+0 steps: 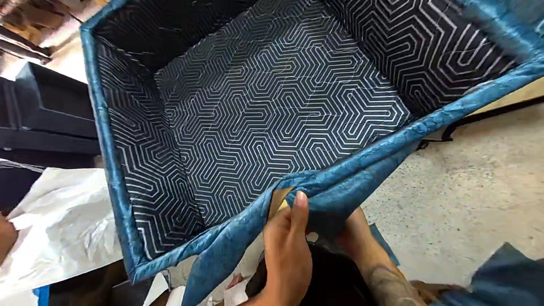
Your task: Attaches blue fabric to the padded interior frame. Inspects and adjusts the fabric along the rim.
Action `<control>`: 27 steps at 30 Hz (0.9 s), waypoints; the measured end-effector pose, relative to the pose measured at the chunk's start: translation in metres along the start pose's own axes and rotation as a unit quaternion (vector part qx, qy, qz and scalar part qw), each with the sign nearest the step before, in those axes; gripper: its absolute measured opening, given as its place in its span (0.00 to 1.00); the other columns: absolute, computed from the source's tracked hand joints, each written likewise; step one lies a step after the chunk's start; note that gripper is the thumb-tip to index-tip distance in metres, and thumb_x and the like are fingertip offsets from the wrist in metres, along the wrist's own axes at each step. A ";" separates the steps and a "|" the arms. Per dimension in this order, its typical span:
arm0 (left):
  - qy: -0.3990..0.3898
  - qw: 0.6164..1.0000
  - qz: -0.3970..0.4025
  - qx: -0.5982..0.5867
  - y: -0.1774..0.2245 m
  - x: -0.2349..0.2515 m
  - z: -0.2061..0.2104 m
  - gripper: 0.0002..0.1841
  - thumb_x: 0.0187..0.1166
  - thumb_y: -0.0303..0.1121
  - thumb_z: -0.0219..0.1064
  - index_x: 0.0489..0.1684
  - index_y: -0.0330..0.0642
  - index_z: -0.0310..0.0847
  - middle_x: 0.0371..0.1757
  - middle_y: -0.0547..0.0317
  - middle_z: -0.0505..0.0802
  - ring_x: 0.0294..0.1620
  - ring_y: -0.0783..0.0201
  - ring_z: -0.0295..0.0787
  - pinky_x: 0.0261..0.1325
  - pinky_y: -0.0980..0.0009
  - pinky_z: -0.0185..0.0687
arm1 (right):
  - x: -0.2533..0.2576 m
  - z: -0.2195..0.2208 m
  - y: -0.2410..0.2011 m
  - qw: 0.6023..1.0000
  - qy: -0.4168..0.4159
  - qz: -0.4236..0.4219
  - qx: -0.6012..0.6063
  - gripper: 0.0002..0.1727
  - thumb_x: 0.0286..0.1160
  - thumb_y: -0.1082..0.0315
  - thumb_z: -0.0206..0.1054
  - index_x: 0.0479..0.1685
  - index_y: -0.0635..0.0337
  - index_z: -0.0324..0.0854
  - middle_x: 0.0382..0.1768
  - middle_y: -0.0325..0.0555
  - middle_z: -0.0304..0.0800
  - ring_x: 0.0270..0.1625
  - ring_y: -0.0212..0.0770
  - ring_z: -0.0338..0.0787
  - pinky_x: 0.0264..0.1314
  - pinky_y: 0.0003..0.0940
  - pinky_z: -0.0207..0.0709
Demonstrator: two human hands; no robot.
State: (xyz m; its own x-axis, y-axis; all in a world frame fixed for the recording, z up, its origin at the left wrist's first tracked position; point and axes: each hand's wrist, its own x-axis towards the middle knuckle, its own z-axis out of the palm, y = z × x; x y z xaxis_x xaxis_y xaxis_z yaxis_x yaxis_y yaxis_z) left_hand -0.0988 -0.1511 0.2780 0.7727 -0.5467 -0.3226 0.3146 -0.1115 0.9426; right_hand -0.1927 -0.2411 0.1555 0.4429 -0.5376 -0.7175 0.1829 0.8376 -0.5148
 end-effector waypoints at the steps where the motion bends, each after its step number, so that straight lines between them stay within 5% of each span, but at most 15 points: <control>1: 0.004 0.997 0.059 0.050 -0.008 0.000 -0.006 0.21 0.91 0.40 0.58 0.28 0.36 0.85 0.26 0.57 0.89 0.29 0.66 0.90 0.38 0.65 0.92 | 0.003 0.003 0.000 1.000 0.023 0.007 0.002 0.10 0.87 0.69 0.55 0.56 0.62 0.77 0.41 0.50 0.92 0.45 0.42 0.93 0.47 0.45 0.90; 3: 0.007 0.975 0.171 0.144 -0.024 0.003 -0.019 0.20 0.93 0.40 0.55 0.28 0.43 0.83 0.18 0.72 0.81 0.19 0.83 0.77 0.25 0.82 0.78 | 0.011 0.006 0.002 0.997 0.070 0.026 0.014 0.10 0.88 0.69 0.54 0.59 0.63 0.75 0.42 0.53 0.91 0.45 0.45 0.93 0.46 0.47 0.90; 5: -0.027 0.952 0.244 0.182 -0.033 0.009 -0.035 0.19 0.93 0.40 0.54 0.32 0.43 0.84 0.22 0.76 0.85 0.27 0.89 0.81 0.34 0.86 0.82 | 0.012 0.014 0.005 0.992 0.116 0.044 0.026 0.09 0.88 0.70 0.51 0.55 0.61 0.75 0.38 0.51 0.91 0.40 0.44 0.93 0.41 0.45 0.89; 8: -0.070 0.921 0.326 0.201 -0.044 0.016 -0.050 0.18 0.95 0.43 0.51 0.39 0.45 0.83 0.35 0.77 0.92 0.45 0.93 0.87 0.52 0.88 0.85 | 0.008 0.021 0.019 0.988 0.149 0.039 0.020 0.10 0.93 0.66 0.49 0.54 0.58 0.76 0.37 0.47 0.91 0.39 0.40 0.92 0.41 0.41 0.88; 10: -0.034 0.921 0.332 0.199 -0.048 0.013 -0.051 0.20 0.94 0.46 0.52 0.39 0.46 0.85 0.36 0.78 0.93 0.46 0.93 0.87 0.53 0.88 0.85 | 0.012 0.020 0.035 0.991 0.132 0.030 -0.013 0.14 0.95 0.65 0.45 0.64 0.60 0.72 0.47 0.49 0.88 0.49 0.40 0.89 0.50 0.40 0.86; 12: -0.003 0.921 0.322 0.217 -0.048 0.011 -0.053 0.22 0.93 0.51 0.51 0.45 0.47 0.87 0.42 0.80 0.93 0.51 0.94 0.86 0.58 0.88 0.83 | 0.002 0.066 0.012 0.976 0.193 0.097 -0.010 0.20 0.97 0.68 0.38 0.75 0.65 0.68 0.60 0.55 0.83 0.59 0.40 0.83 0.66 0.35 0.77; 16: -0.060 0.876 0.337 0.340 -0.078 0.014 -0.081 0.18 0.93 0.47 0.52 0.43 0.44 0.82 0.40 0.65 0.90 0.49 0.85 0.87 0.58 0.86 0.82 | 0.021 0.096 0.011 0.944 0.243 0.131 -0.181 0.21 0.86 0.81 0.54 0.77 0.75 0.66 0.69 0.62 0.79 0.67 0.41 0.80 0.72 0.31 0.72; 19: -0.186 0.904 0.107 0.370 -0.087 0.019 -0.077 0.20 0.82 0.38 0.64 0.43 0.24 0.91 0.43 0.39 0.97 0.49 0.58 0.96 0.62 0.67 0.87 | 0.038 0.061 0.038 0.822 0.090 0.199 -0.527 0.30 0.87 0.68 0.60 0.83 0.77 0.64 0.85 0.67 0.67 0.90 0.52 0.64 0.93 0.39 0.50; 20: -0.232 0.900 -0.021 0.370 -0.081 0.029 -0.071 0.21 0.83 0.38 0.64 0.50 0.21 0.89 0.51 0.35 0.95 0.58 0.53 0.94 0.70 0.62 0.83 | 0.035 0.054 0.041 0.782 0.040 0.180 -0.595 0.28 0.88 0.65 0.60 0.80 0.77 0.69 0.83 0.69 0.70 0.88 0.57 0.67 0.92 0.42 0.52; 22: -0.259 0.883 -0.152 0.360 -0.086 0.048 -0.064 0.23 0.86 0.40 0.64 0.60 0.22 0.86 0.60 0.37 0.93 0.66 0.55 0.90 0.78 0.65 0.76 | 0.019 0.072 0.017 0.736 -0.015 0.186 -0.651 0.26 0.90 0.67 0.56 0.79 0.77 0.69 0.81 0.69 0.72 0.85 0.55 0.71 0.89 0.40 0.57; 23: -0.253 0.886 -0.151 0.357 -0.096 0.053 -0.065 0.23 0.86 0.39 0.63 0.62 0.21 0.84 0.60 0.37 0.93 0.66 0.56 0.90 0.76 0.67 0.77 | 0.015 0.096 -0.010 0.733 -0.013 0.255 -0.631 0.25 0.91 0.72 0.52 0.83 0.76 0.64 0.85 0.65 0.67 0.88 0.50 0.67 0.90 0.36 0.54; 24: -0.227 0.899 -0.115 0.356 -0.110 0.055 -0.065 0.23 0.85 0.38 0.63 0.60 0.20 0.84 0.57 0.35 0.93 0.62 0.55 0.91 0.72 0.68 0.80 | 0.015 0.108 -0.025 0.783 0.048 0.272 -0.558 0.23 0.91 0.77 0.51 0.81 0.76 0.65 0.83 0.63 0.70 0.83 0.47 0.72 0.85 0.33 0.59; 25: -0.199 0.907 -0.100 0.358 -0.121 0.059 -0.063 0.23 0.85 0.36 0.64 0.61 0.18 0.83 0.57 0.32 0.92 0.61 0.52 0.90 0.70 0.66 0.80 | 0.018 0.112 -0.031 0.853 0.133 0.229 -0.449 0.21 0.88 0.80 0.53 0.77 0.80 0.69 0.76 0.68 0.77 0.75 0.49 0.79 0.79 0.34 0.67; 26: -0.228 0.888 -0.163 0.365 -0.111 0.068 -0.056 0.23 0.89 0.34 0.62 0.71 0.19 0.76 0.69 0.33 0.86 0.72 0.53 0.83 0.79 0.65 0.70 | 0.027 0.104 -0.020 0.895 0.202 0.157 -0.365 0.17 0.86 0.80 0.57 0.69 0.80 0.74 0.64 0.69 0.84 0.64 0.50 0.84 0.70 0.37 0.74; 27: -0.262 0.875 -0.128 0.387 -0.121 0.074 -0.058 0.24 0.91 0.35 0.59 0.74 0.21 0.73 0.73 0.36 0.85 0.75 0.56 0.81 0.79 0.69 0.69 | 0.043 0.085 0.009 0.915 0.244 0.076 -0.312 0.13 0.85 0.77 0.60 0.60 0.77 0.79 0.54 0.65 0.88 0.55 0.49 0.88 0.62 0.41 0.80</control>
State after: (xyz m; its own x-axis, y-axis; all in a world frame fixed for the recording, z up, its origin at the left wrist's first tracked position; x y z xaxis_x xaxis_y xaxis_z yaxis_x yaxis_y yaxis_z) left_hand -0.0481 -0.1300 0.1356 0.3091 -0.7047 -0.6386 -0.1841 -0.7031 0.6868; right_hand -0.0976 -0.2486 0.1598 -0.0500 -0.5266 -0.8486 -0.4526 0.7694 -0.4508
